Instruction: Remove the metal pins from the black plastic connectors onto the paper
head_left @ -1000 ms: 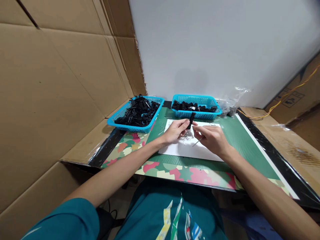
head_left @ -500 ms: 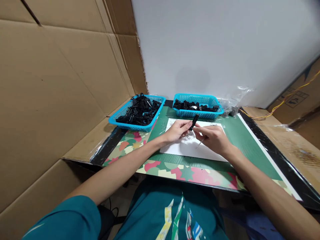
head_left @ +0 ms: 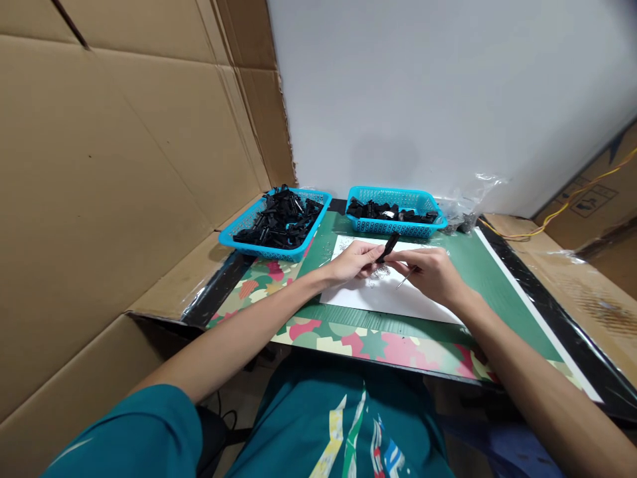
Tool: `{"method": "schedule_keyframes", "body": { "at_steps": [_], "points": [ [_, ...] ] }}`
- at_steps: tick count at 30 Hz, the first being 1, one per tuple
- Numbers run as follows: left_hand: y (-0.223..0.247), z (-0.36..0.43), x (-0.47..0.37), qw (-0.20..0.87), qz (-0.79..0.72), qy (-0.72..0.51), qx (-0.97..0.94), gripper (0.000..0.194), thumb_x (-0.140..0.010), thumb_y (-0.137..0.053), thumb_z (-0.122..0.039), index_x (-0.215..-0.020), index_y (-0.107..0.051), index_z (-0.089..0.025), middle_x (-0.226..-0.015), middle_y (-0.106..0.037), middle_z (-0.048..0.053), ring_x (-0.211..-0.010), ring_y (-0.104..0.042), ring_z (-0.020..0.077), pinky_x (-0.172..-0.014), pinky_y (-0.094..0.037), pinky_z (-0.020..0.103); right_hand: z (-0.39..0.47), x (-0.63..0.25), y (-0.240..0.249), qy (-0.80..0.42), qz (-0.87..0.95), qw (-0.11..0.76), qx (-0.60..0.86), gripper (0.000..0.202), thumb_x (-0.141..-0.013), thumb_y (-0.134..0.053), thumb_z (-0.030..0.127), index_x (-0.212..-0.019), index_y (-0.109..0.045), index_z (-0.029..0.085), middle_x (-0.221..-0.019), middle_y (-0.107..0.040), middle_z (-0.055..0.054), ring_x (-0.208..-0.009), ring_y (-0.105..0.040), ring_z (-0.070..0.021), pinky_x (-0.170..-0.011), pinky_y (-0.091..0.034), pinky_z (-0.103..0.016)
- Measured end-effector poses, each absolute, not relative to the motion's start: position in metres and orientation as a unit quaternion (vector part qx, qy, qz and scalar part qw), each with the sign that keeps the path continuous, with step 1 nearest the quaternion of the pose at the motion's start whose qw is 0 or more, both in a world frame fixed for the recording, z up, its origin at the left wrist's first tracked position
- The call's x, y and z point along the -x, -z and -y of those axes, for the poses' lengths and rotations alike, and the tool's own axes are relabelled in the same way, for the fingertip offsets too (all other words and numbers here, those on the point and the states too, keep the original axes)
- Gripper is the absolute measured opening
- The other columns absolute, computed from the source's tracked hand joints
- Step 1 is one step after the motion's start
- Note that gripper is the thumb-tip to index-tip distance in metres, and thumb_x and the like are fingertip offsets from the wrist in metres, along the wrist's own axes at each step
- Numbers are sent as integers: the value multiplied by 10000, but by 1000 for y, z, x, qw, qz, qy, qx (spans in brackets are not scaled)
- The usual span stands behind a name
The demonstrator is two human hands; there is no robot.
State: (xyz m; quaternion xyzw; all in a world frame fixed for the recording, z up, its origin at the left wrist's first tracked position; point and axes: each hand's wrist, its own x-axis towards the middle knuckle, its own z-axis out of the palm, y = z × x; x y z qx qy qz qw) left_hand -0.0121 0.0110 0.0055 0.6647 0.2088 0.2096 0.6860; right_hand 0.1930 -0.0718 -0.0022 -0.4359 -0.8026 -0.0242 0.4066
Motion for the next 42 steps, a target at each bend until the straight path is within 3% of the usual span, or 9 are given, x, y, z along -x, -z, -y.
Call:
{"method": "schedule_keyframes", "body": {
  "at_steps": [5,9,12,16,21,26,32,37,42],
  "points": [
    [-6,-8,14,764,-200,-163,-591,499,-886,-764,-611,-908,-675,-121,-655,-379,-50,-501,-219,42,-477,-85,222,74,-196,-6,11,808,397,435,199,-986,-701,348,-945,-857,231,-665,-765,-44,-482,-573,-123,-530,-395,-263],
    [-6,-9,16,794,-201,-131,-558,499,-865,-793,-601,-887,-644,-125,-640,-312,-76,-502,-188,42,-474,-69,217,75,-196,-8,-13,809,399,432,217,-997,-681,340,-932,-860,236,-748,-804,-66,-546,-648,-146,-561,-440,-267],
    [-3,-10,14,772,-213,-135,-584,517,-928,-692,-638,-877,-648,-125,-651,-401,-44,-495,-237,52,-466,-106,223,74,-197,-8,-27,800,420,427,260,-1008,-657,341,-896,-865,232,-789,-814,-80,-596,-676,-166,-584,-465,-278],
    [-1,-9,9,644,-236,-233,-689,565,-1019,-497,-631,-1139,-715,-123,-871,-631,64,-562,-441,93,-475,-258,236,71,-203,-9,-69,776,444,442,311,-980,-697,442,-864,-866,208,-615,-697,-33,-495,-500,-123,-522,-389,-278],
    [-5,1,14,376,-223,-323,-839,591,-929,-729,-541,-1400,-624,-200,-1182,-720,90,-835,-640,159,-754,-472,280,69,-210,-9,-125,745,442,484,344,-910,-760,509,-802,-852,196,-509,-428,36,-506,-317,-107,-503,-279,-282],
    [-1,7,17,188,-224,-347,-891,343,-939,-762,-455,-1141,-752,-179,-1075,-791,95,-940,-711,224,-862,-476,336,69,-209,-10,-175,744,421,488,355,-911,-739,499,-793,-835,178,-566,-493,10,-537,-307,-114,-520,-273,-293],
    [4,6,16,164,-231,-345,-895,213,-925,-793,-394,-1004,-808,-197,-999,-823,68,-933,-744,232,-815,-488,328,70,-216,-15,-228,749,370,501,347,-900,-753,506,-841,-818,170,-548,-366,53,-539,-256,-107,-519,-199,-296],
    [9,8,13,177,-239,-332,-895,165,-837,-882,-345,-904,-817,-209,-937,-818,23,-851,-734,196,-746,-480,297,68,-229,-23,-212,720,416,513,426,-1020,-583,530,-987,-806,169,-818,-629,-53,-640,-478,-148,-575,-365,-297],
    [16,7,12,186,-237,-305,-903,168,-806,-905,-355,-879,-833,-222,-861,-783,12,-778,-697,176,-701,-461,282,64,-232,-15,-111,759,362,529,464,-1066,-482,548,-1067,-815,225,-1018,-604,-117,-957,-584,-272,-840,-503,-415]
  ]
}}
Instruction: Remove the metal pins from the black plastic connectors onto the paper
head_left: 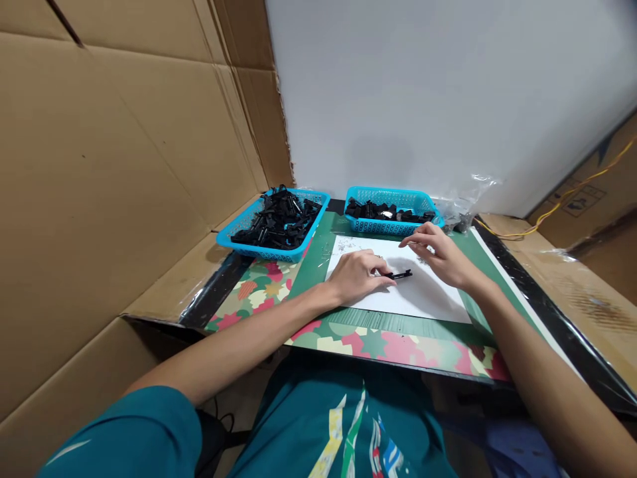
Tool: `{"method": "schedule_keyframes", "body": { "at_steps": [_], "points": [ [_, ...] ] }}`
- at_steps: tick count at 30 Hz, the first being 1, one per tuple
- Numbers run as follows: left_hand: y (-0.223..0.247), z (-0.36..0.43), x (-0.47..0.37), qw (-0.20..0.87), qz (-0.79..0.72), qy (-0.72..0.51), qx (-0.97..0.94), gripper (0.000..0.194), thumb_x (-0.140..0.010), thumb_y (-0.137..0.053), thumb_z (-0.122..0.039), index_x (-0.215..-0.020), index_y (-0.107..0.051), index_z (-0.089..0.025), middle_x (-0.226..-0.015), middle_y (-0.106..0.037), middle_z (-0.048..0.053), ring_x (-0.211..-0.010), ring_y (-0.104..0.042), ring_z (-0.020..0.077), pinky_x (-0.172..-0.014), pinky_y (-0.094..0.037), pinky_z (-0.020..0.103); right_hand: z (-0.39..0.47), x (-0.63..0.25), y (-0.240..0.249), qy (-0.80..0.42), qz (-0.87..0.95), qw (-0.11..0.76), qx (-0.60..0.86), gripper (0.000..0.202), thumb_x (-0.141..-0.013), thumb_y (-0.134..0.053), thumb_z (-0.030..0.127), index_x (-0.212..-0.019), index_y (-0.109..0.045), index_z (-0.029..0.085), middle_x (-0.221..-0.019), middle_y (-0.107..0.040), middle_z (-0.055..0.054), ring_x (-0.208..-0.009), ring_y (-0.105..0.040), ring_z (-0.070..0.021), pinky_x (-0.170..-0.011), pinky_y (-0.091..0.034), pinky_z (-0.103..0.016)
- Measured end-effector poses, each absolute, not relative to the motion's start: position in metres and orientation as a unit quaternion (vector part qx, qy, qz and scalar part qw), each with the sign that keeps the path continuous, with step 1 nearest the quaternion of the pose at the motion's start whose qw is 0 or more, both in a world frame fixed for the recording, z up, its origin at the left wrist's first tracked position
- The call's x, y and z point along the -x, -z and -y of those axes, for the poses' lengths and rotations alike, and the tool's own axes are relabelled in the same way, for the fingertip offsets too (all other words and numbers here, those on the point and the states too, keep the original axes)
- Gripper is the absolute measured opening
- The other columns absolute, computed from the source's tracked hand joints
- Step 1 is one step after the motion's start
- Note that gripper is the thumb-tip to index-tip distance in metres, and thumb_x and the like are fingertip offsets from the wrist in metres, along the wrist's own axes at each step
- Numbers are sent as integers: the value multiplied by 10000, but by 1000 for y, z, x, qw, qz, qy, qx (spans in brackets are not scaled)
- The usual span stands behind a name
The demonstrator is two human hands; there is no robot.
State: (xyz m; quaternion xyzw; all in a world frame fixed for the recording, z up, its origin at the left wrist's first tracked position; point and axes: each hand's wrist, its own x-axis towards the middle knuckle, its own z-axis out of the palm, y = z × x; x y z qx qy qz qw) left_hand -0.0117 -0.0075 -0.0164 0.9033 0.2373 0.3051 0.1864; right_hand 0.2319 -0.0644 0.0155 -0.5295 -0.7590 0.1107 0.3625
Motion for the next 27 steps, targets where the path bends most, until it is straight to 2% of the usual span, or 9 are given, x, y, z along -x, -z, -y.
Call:
{"method": "schedule_keyframes", "body": {
  "at_steps": [3,5,10,13,16,22,27],
  "points": [
    [19,6,11,192,-246,-289,-905,166,-790,-914,-360,-869,-841,-233,-826,-770,10,-739,-678,172,-681,-445,283,64,-229,-11,-57,773,339,534,490,-1083,-438,550,-1048,-815,237,-1003,-598,-122,-1029,-578,-304,-946,-489,-477],
    [18,6,11,203,-249,-284,-903,152,-784,-915,-347,-846,-840,-231,-808,-774,6,-734,-676,173,-676,-439,282,64,-226,-11,-71,777,336,528,497,-1093,-424,536,-1016,-798,219,-985,-639,-119,-969,-611,-283,-887,-502,-438],
    [15,6,10,221,-248,-283,-900,106,-786,-902,-312,-800,-833,-233,-782,-782,-11,-724,-678,170,-672,-429,280,68,-217,-16,-191,735,392,520,503,-1071,-486,558,-844,-720,175,-798,-714,-75,-696,-635,-192,-676,-482,-329],
    [16,6,9,221,-243,-280,-902,83,-800,-887,-300,-793,-833,-238,-772,-782,-18,-729,-677,164,-677,-425,277,70,-211,-17,-292,711,418,485,488,-1017,-585,589,-795,-700,171,-796,-723,-77,-689,-657,-183,-676,-523,-321],
    [17,5,9,217,-238,-280,-904,76,-810,-878,-297,-796,-831,-239,-766,-781,-24,-721,-669,158,-663,-412,275,70,-208,-15,-355,707,399,464,448,-986,-638,589,-859,-703,165,-768,-709,-62,-707,-655,-184,-687,-532,-320],
    [14,6,8,206,-237,-280,-907,81,-800,-894,-273,-787,-827,-231,-777,-778,-14,-724,-662,159,-683,-415,284,68,-206,-14,-310,744,343,483,405,-1021,-583,515,-847,-692,166,-703,-663,-33,-647,-571,-156,-629,-437,-295],
    [14,7,8,211,-229,-273,-910,55,-814,-881,-283,-812,-845,-242,-751,-762,-5,-685,-637,154,-694,-428,291,68,-202,-15,-277,764,318,488,345,-1017,-577,423,-833,-713,164,-709,-684,-41,-634,-567,-154,-619,-419,-292]
  ]
}}
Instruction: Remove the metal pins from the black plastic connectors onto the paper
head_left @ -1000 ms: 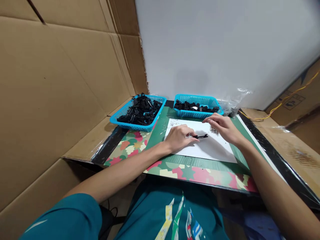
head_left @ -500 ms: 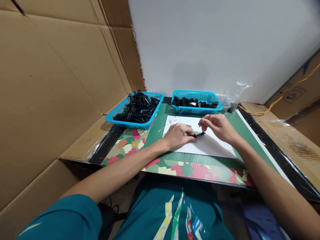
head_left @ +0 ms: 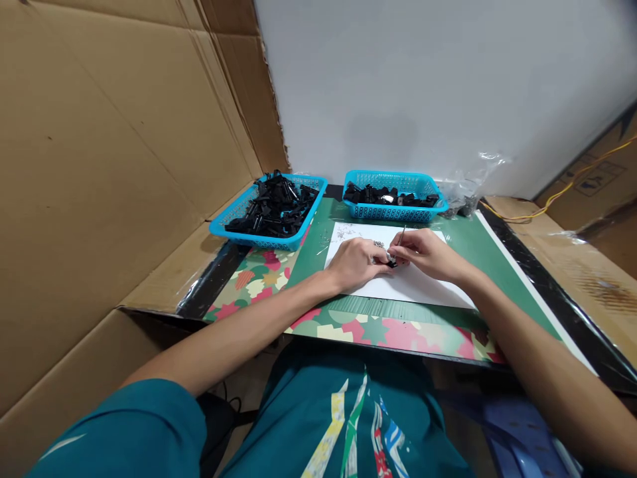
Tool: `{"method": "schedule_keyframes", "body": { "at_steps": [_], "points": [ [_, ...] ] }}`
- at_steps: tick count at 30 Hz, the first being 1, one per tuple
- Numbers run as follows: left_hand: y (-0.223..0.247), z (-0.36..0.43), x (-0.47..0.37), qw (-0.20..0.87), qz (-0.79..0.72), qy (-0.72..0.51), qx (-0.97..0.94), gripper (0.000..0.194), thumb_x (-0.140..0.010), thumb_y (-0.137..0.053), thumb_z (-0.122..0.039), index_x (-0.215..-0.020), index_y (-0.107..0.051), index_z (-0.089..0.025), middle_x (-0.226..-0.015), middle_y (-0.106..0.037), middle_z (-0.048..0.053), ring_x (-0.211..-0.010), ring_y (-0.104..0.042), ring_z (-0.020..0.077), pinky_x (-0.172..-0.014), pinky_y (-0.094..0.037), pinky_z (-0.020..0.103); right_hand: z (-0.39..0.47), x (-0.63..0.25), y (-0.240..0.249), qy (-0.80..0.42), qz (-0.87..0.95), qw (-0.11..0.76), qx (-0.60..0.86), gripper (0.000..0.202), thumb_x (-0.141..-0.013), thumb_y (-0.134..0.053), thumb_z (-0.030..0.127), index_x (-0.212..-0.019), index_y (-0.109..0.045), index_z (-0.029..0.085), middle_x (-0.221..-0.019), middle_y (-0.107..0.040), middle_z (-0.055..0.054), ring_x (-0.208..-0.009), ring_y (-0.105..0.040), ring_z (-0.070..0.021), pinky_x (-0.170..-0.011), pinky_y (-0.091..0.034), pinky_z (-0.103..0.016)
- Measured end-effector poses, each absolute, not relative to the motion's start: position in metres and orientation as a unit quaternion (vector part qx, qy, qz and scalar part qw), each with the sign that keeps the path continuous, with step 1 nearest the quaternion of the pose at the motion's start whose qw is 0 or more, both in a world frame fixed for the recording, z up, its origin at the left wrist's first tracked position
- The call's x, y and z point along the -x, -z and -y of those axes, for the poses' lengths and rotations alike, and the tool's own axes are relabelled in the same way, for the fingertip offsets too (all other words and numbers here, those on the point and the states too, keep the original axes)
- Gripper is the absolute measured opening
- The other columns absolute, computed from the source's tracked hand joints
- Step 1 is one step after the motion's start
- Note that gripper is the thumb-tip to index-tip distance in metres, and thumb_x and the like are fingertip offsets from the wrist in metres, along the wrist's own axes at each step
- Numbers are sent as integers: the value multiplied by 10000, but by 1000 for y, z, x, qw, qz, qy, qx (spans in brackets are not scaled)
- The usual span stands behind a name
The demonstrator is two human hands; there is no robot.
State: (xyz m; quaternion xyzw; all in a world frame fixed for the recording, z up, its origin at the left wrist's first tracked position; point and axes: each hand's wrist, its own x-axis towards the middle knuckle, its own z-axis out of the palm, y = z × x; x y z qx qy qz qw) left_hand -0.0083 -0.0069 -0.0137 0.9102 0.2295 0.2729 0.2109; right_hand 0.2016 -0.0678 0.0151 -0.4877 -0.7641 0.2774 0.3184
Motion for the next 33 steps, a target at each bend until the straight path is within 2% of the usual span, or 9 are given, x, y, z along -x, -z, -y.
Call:
{"method": "schedule_keyframes", "body": {
  "at_steps": [8,15,18,20,23,25,27,29,33],
  "points": [
    [19,8,7,264,-224,-284,-894,88,-833,-829,-231,-755,-820,-191,-661,-722,-5,-610,-590,126,-617,-390,271,68,-202,-11,-254,775,334,474,331,-997,-614,401,-827,-748,150,-696,-724,-60,-611,-617,-159,-613,-466,-293],
    [20,7,6,292,-228,-293,-881,192,-833,-814,-277,-678,-782,-168,-567,-637,-18,-570,-542,116,-587,-381,272,68,-203,-6,-255,776,335,470,310,-987,-616,393,-835,-758,164,-720,-741,-62,-641,-649,-173,-646,-503,-314],
    [19,7,6,299,-224,-293,-880,193,-844,-804,-279,-687,-788,-168,-592,-663,-11,-587,-555,120,-583,-379,276,68,-201,-5,-250,776,338,471,329,-997,-608,419,-830,-745,171,-716,-728,-54,-639,-626,-171,-644,-486,-315],
    [18,7,7,301,-225,-302,-876,168,-857,-802,-273,-723,-805,-171,-669,-727,7,-623,-592,131,-604,-407,277,66,-201,-4,-254,754,375,476,389,-1010,-599,485,-803,-712,175,-700,-701,-46,-629,-598,-164,-628,-468,-306],
    [15,5,9,285,-249,-343,-860,108,-840,-847,-287,-848,-838,-179,-806,-793,40,-684,-637,152,-656,-468,280,63,-205,-4,-240,680,487,493,467,-1011,-588,583,-760,-639,192,-669,-636,-27,-591,-554,-152,-584,-438,-294],
    [12,2,10,260,-256,-376,-852,143,-828,-870,-278,-935,-845,-185,-860,-806,50,-691,-632,152,-682,-495,286,61,-211,-6,-200,636,544,510,487,-1008,-579,618,-742,-594,211,-638,-589,-11,-552,-519,-148,-555,-412,-293],
    [8,-1,13,229,-248,-406,-849,156,-845,-862,-253,-987,-838,-193,-919,-815,50,-689,-617,145,-706,-511,293,60,-219,-6,-142,615,564,532,499,-1019,-547,631,-724,-550,229,-600,-545,2,-521,-479,-148,-540,-383,-297],
    [4,-4,17,199,-237,-436,-845,155,-865,-846,-234,-1015,-827,-198,-974,-821,48,-692,-607,143,-722,-522,300,59,-228,-5,-76,620,550,554,500,-1042,-499,615,-706,-497,245,-572,-507,10,-502,-438,-150,-544,-355,-303],
    [-4,-10,25,159,-231,-461,-842,155,-892,-820,-223,-1046,-814,-211,-1005,-823,50,-744,-657,163,-745,-555,319,55,-236,4,13,681,452,576,441,-1072,-415,529,-721,-429,262,-563,-507,1,-497,-433,-172,-574,-312,-317]
  ]
}}
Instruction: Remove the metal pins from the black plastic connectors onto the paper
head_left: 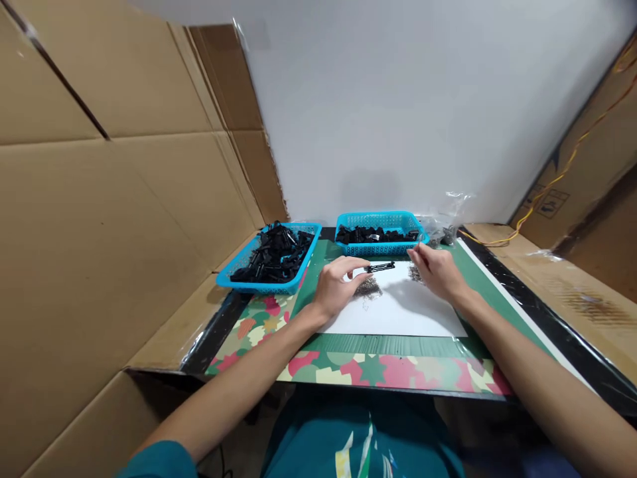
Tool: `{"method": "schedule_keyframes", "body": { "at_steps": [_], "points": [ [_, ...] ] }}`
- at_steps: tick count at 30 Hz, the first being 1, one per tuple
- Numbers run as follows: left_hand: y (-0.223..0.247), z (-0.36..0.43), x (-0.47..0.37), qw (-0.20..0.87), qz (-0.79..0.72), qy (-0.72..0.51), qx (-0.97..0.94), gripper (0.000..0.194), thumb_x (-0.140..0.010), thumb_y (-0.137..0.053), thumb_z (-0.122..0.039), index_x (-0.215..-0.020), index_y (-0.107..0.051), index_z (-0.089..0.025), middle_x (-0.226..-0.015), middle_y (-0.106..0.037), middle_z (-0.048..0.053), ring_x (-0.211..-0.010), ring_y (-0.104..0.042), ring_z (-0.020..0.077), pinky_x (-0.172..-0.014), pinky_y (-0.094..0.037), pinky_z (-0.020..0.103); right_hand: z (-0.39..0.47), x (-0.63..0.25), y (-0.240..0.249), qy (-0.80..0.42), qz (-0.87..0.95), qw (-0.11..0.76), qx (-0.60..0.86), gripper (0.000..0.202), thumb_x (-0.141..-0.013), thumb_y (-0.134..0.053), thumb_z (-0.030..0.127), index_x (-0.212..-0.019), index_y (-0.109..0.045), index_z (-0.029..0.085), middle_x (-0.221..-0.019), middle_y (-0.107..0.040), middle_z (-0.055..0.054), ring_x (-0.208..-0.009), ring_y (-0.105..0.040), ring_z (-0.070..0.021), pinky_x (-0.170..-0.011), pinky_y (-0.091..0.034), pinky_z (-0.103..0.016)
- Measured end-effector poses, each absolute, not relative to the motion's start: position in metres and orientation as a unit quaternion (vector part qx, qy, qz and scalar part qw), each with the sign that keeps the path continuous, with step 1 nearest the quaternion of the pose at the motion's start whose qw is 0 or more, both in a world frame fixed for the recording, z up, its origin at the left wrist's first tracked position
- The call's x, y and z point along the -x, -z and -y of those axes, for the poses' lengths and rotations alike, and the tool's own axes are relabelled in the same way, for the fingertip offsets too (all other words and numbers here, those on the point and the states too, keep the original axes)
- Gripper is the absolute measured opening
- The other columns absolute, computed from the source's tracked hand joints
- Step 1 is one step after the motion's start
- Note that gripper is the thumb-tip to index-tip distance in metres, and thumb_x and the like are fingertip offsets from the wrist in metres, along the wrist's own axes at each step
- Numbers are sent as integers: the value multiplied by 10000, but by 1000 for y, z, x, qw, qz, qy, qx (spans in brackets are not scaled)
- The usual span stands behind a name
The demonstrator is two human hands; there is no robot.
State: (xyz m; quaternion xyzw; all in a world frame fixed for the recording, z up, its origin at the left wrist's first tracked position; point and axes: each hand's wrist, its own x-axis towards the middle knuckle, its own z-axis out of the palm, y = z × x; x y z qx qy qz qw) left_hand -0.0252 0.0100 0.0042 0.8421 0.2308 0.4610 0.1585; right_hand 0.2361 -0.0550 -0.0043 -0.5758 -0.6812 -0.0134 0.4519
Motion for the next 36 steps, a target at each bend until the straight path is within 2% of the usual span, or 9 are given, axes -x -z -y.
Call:
{"method": "schedule_keyframes", "body": {
  "at_steps": [8,11,14,18,23,26,30,33,36],
  "points": [
    [-10,-12,30,128,-219,-463,-849,104,-923,-785,-258,-1017,-805,-218,-1050,-820,74,-925,-734,219,-775,-587,353,48,-226,14,33,733,343,586,366,-1087,-335,407,-776,-451,251,-637,-589,-36,-549,-497,-196,-600,-264,-315],
    [-11,-14,30,112,-224,-458,-853,121,-933,-775,-285,-1033,-805,-224,-1051,-817,68,-855,-704,203,-807,-583,365,48,-224,14,38,744,319,585,377,-1094,-340,405,-788,-487,242,-651,-611,-45,-575,-530,-199,-608,-253,-315],
    [-19,-26,30,113,-256,-478,-832,167,-927,-779,-320,-1063,-804,-225,-1055,-806,56,-747,-645,168,-755,-562,332,49,-223,12,41,749,306,586,375,-1100,-344,391,-810,-521,232,-677,-643,-57,-599,-562,-200,-614,-256,-311],
    [-43,-55,25,96,-341,-476,-805,180,-911,-781,-289,-1073,-809,-213,-932,-787,36,-695,-611,163,-723,-525,311,49,-219,10,38,753,287,591,363,-1108,-356,373,-820,-522,228,-685,-659,-52,-593,-566,-192,-606,-247,-307],
    [-71,-94,8,11,-411,-375,-831,185,-905,-747,-218,-1075,-816,-234,-1139,-787,68,-974,-675,259,-863,-532,367,49,-214,9,35,764,268,585,344,-1111,-382,351,-813,-502,229,-677,-646,-37,-574,-548,-180,-597,-223,-309],
    [-69,-107,-2,17,-413,-328,-849,196,-853,-746,-140,-1011,-825,-225,-1109,-793,87,-1038,-682,294,-921,-538,399,51,-213,7,37,766,269,582,352,-1110,-394,350,-795,-496,231,-665,-638,-34,-562,-535,-177,-593,-216,-312],
    [-57,-105,-2,39,-381,-305,-872,144,-844,-765,-183,-967,-829,-223,-1037,-809,57,-900,-699,244,-927,-549,384,52,-212,6,40,771,276,573,358,-1109,-392,348,-787,-495,231,-662,-637,-36,-554,-531,-178,-590,-215,-315],
    [-56,-99,10,40,-375,-318,-870,180,-932,-682,-239,-1043,-822,-215,-1072,-805,57,-915,-702,219,-951,-543,362,54,-211,6,40,775,278,566,369,-1109,-377,359,-784,-494,232,-658,-633,-41,-554,-533,-184,-591,-216,-319],
    [-64,-102,33,28,-398,-333,-854,250,-960,-601,-194,-1082,-819,-210,-1111,-804,58,-941,-711,209,-953,-542,337,55,-210,8,36,777,280,563,392,-1111,-346,378,-769,-474,236,-645,-620,-44,-546,-520,-190,-591,-211,-329]
  ]
}}
